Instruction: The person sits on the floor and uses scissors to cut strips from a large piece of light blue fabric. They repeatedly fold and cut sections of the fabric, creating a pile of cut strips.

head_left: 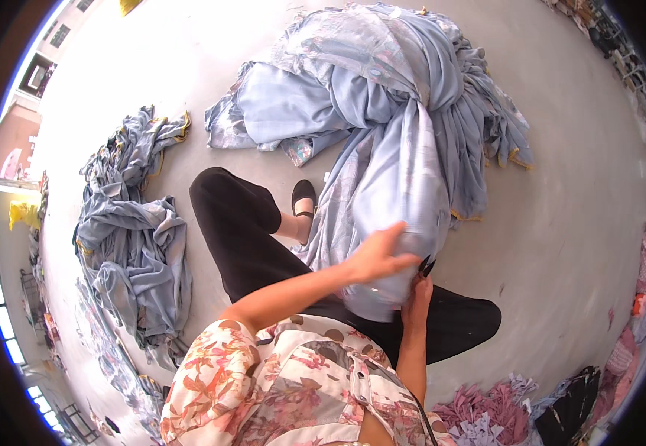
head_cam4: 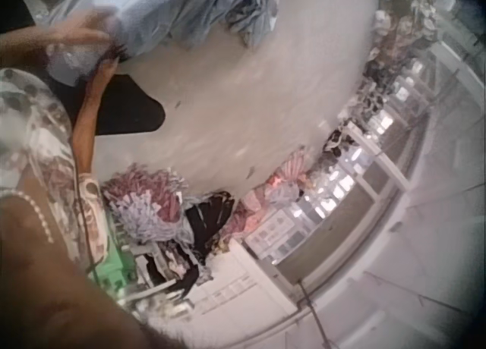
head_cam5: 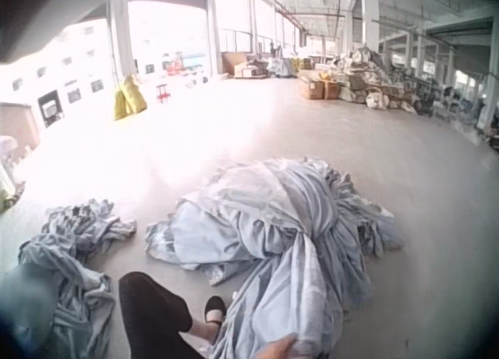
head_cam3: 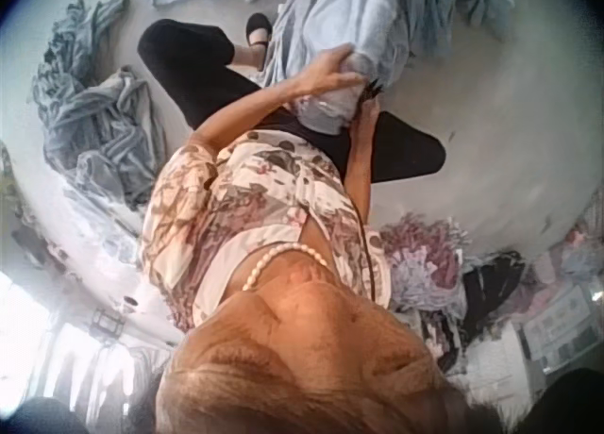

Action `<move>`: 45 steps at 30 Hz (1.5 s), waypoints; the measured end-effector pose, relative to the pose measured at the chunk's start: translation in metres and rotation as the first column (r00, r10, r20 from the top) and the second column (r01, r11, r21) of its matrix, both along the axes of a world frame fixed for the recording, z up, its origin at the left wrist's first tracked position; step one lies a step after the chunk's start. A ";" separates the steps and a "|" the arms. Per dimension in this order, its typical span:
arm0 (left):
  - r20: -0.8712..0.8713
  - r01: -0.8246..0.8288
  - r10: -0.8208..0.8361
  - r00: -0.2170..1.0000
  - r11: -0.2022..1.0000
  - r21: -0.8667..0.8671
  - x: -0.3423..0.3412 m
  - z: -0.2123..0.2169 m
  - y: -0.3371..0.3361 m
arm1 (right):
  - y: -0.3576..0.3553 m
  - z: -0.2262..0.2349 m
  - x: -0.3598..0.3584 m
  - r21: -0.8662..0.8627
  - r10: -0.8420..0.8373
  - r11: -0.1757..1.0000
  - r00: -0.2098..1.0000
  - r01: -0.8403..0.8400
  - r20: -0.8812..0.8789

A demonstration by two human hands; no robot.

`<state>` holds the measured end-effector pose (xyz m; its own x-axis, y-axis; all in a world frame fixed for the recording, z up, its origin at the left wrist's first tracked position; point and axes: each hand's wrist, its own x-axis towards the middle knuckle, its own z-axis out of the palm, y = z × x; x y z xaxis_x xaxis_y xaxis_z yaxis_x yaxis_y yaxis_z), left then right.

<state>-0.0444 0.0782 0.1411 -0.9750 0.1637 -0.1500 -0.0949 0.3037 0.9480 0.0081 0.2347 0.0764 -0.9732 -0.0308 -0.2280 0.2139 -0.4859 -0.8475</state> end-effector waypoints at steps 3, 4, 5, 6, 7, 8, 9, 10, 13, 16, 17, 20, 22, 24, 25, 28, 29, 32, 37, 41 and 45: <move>-0.050 0.113 -0.103 0.993 0.959 0.261 -0.001 -0.005 0.021 | 0.025 -0.034 -0.003 -0.526 0.116 0.850 0.969 0.018 0.220; 0.007 0.134 -0.144 0.990 0.939 0.316 -0.003 -0.009 0.021 | 0.029 -0.027 -0.012 -0.148 0.198 0.972 0.974 -0.181 0.107; -0.006 0.018 -0.017 1.000 0.946 0.323 -0.001 -0.019 0.017 | 0.038 -0.037 -0.016 0.004 0.238 0.971 0.968 -0.239 0.079; -0.055 -0.062 0.078 0.995 0.965 0.257 -0.002 -0.037 0.005 | 0.045 -0.046 -0.019 0.152 0.283 0.945 0.957 -0.289 0.058; -0.038 -0.186 0.197 0.980 0.962 0.200 0.000 -0.061 -0.008 | 0.044 -0.053 -0.022 0.335 0.260 0.913 0.965 -0.232 -0.041; 0.051 -0.343 0.340 0.939 0.913 0.223 0.005 -0.087 -0.020 | 0.042 -0.060 -0.025 0.506 0.235 0.851 0.963 -0.139 -0.132; 0.078 -0.357 0.351 0.933 0.929 0.096 0.011 -0.089 -0.034 | 0.036 -0.050 -0.032 0.836 0.306 0.542 0.905 0.088 -0.294; 0.070 -0.295 0.292 0.954 0.955 0.030 0.021 -0.092 -0.043 | 0.033 -0.044 -0.039 0.808 0.308 0.587 0.908 0.055 -0.285; 0.137 0.102 -0.100 0.985 0.995 -0.007 0.058 -0.114 -0.048 | 0.013 -0.013 -0.043 0.867 0.330 0.483 0.893 0.120 -0.307; 0.056 0.162 -0.162 0.985 0.987 0.001 0.080 -0.110 -0.021 | 0.004 -0.004 -0.038 0.707 0.250 0.707 0.928 0.021 -0.277; 0.007 0.169 -0.168 0.986 0.985 -0.021 0.080 -0.107 -0.011 | 0.006 -0.024 -0.030 0.336 0.119 0.940 0.978 -0.056 -0.171; 0.107 -0.037 0.038 0.994 0.999 -0.017 0.071 -0.108 -0.008 | 0.000 -0.024 -0.020 -0.661 0.117 0.750 0.989 -0.027 0.092; 0.249 -0.288 0.242 0.938 0.943 0.169 0.059 -0.110 -0.015 | -0.011 0.017 -0.025 -0.810 0.154 0.578 0.960 0.105 0.234; 0.188 -0.358 0.306 0.933 0.838 0.412 0.047 -0.073 -0.044 | 0.006 -0.004 -0.029 -0.701 0.072 0.685 0.940 0.195 0.332; 0.095 -0.294 0.285 0.954 0.826 0.481 0.041 -0.061 -0.060 | 0.010 -0.012 -0.031 -0.638 0.026 0.731 0.925 0.241 0.379; 0.037 -0.240 0.240 0.970 0.930 0.279 0.027 -0.055 -0.080 | 0.020 -0.039 -0.033 -0.340 -0.029 0.923 0.913 0.181 0.406; 0.029 -0.200 0.198 0.980 0.978 0.064 0.021 -0.058 -0.084 | 0.037 -0.072 -0.032 -0.285 -0.008 0.947 0.898 0.148 0.440; -0.009 -0.118 0.121 0.993 0.950 -0.288 0.024 -0.140 -0.094 | 0.072 -0.136 -0.026 -0.034 0.012 0.999 0.758 0.014 0.652; 0.347 -0.284 0.314 0.884 0.949 -0.135 0.036 -0.184 -0.101 | 0.079 -0.136 -0.002 0.249 -0.245 0.964 0.671 0.093 0.700; 0.465 -0.503 0.426 0.776 0.863 0.048 0.030 -0.188 -0.114 | 0.070 -0.114 0.004 0.473 -0.315 0.878 0.836 0.076 0.450; 0.402 -0.547 0.514 0.758 0.836 -0.037 0.030 -0.187 -0.116 | 0.042 -0.114 0.006 0.542 -0.235 0.829 0.965 0.136 0.117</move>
